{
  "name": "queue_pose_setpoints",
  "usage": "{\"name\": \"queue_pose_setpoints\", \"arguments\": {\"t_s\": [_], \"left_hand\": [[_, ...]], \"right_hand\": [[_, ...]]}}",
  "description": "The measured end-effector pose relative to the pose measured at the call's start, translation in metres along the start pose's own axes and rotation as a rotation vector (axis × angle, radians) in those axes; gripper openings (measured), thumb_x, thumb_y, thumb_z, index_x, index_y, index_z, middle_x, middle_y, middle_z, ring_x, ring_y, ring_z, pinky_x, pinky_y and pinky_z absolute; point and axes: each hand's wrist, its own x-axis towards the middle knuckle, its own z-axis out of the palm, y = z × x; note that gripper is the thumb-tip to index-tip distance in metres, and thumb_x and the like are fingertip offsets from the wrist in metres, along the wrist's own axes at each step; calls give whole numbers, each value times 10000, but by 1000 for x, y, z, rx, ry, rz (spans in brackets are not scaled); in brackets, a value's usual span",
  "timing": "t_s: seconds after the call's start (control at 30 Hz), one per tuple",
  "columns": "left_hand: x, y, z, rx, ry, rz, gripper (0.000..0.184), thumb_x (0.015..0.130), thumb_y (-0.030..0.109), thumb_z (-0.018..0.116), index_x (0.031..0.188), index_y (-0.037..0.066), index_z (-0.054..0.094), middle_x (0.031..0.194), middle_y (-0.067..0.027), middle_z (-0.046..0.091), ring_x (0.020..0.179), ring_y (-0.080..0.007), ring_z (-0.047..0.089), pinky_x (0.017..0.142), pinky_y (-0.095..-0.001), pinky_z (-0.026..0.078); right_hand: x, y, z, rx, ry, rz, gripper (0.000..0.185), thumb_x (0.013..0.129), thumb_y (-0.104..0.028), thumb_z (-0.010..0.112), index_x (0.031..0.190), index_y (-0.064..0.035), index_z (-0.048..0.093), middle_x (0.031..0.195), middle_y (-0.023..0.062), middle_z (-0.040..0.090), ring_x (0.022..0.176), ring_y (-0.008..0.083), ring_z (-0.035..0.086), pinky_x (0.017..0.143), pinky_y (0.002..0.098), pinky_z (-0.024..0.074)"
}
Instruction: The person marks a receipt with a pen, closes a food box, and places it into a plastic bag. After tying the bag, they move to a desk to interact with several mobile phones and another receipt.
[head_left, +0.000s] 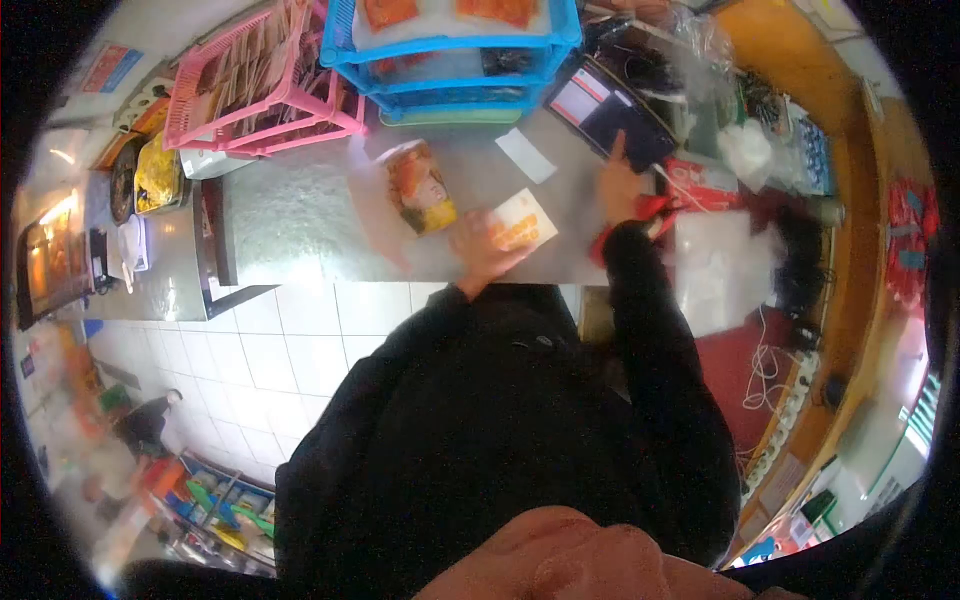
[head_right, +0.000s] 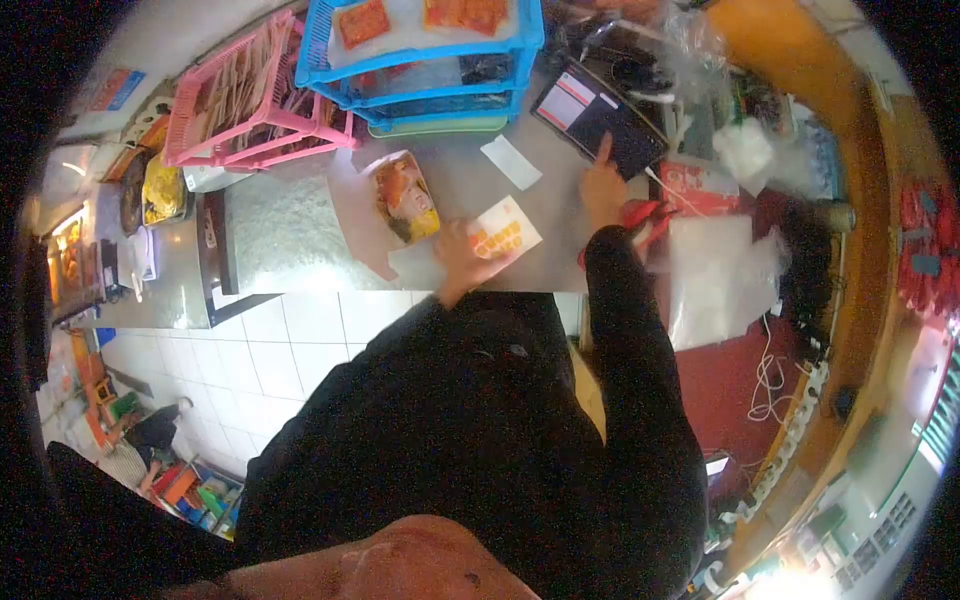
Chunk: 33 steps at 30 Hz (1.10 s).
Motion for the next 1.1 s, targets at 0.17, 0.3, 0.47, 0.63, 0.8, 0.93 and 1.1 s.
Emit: {"name": "queue_pose_setpoints", "arguments": {"t_s": [0.17,0.3,0.47,0.63,0.8,0.93,1.1], "left_hand": [[15,-13,-38,-1387,265,-659,678,761,234,771,1253,-30,386,1168,-154,481,1013,-253,533,848,-363,494],[41,-37,-6,-1033,685,-825,695,735,101,766,1245,-1,306,1144,-143,458,992,-240,517,844,-364,496],[49,-122,-1,-844,935,-397,482,822,-21,575,1246,26,349,1052,-121,453,907,-201,493,776,-328,460],[63,-177,-77,141,800,26,333,883,107,513,1182,-34,471,1063,-285,562,979,-397,575,788,-460,481],[77,-169,-123,40,514,-222,243,924,142,487,1092,-16,564,862,-305,627,834,-485,602,687,-529,475],[57,-134,-139,35,492,-87,194,937,126,482,1030,3,601,813,-285,636,773,-470,619,628,-519,474],[31,-62,-110,-55,314,166,197,928,121,481,1017,12,618,827,-255,641,772,-438,625,624,-479,486]], "right_hand": [[3,36,40,-164,-179,-78,782,856,-239,567,1497,-80,149,1037,238,617,828,373,667,683,482,542],[-2,12,-4,-1,-31,-53,679,844,-232,569,1443,-54,302,1027,236,616,837,360,666,679,470,544],[-3,14,13,-70,-195,-134,567,845,-245,569,1361,-70,409,1016,206,615,844,360,659,708,467,539],[-12,-41,7,167,-43,-366,428,860,-243,558,1256,-90,504,986,153,630,858,344,653,734,455,530],[-29,-98,2,401,-94,-461,342,854,-266,583,1131,-66,588,932,135,636,849,336,644,736,449,518],[-65,-109,-4,752,-299,-340,376,879,-334,594,1131,-56,607,975,153,660,883,333,648,774,415,513],[-111,-96,10,1216,-400,-29,441,915,-415,562,1173,-63,625,1080,170,663,948,305,653,823,356,503]]}}
